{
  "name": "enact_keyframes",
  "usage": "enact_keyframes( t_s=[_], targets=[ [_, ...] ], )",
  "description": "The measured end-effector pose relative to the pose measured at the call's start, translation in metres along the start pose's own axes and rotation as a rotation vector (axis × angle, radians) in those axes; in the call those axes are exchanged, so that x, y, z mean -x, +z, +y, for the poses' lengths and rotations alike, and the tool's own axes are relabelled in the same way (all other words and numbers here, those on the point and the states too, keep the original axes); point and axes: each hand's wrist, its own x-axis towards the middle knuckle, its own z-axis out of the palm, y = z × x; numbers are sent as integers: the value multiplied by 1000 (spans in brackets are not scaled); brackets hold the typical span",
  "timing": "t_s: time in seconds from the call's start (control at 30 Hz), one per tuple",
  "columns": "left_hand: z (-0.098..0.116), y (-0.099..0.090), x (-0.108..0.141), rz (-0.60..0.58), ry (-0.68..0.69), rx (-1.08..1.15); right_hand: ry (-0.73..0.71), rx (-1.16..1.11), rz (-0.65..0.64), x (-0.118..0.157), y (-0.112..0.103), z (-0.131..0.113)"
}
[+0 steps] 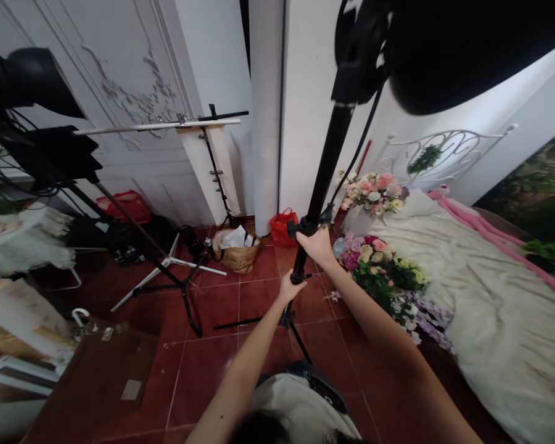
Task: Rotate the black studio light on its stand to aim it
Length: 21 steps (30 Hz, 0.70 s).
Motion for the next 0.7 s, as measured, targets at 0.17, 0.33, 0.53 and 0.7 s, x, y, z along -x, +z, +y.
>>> enact_keyframes(
  t_s=[0.17, 0.33, 0.53, 0.7],
  targets=[
    [-20, 4, -11, 14, -67, 52, 36, -54, -215, 15, -5, 36],
    [-27, 4, -15, 6, -88, 46, 196, -21, -50, 49, 15, 62],
    [-28, 3, -16, 10, -94, 102, 316, -48, -48, 86, 32, 107],
    [-35, 4, -19, -16, -103, 107, 323, -160, -218, 90, 23, 132]
  ],
)
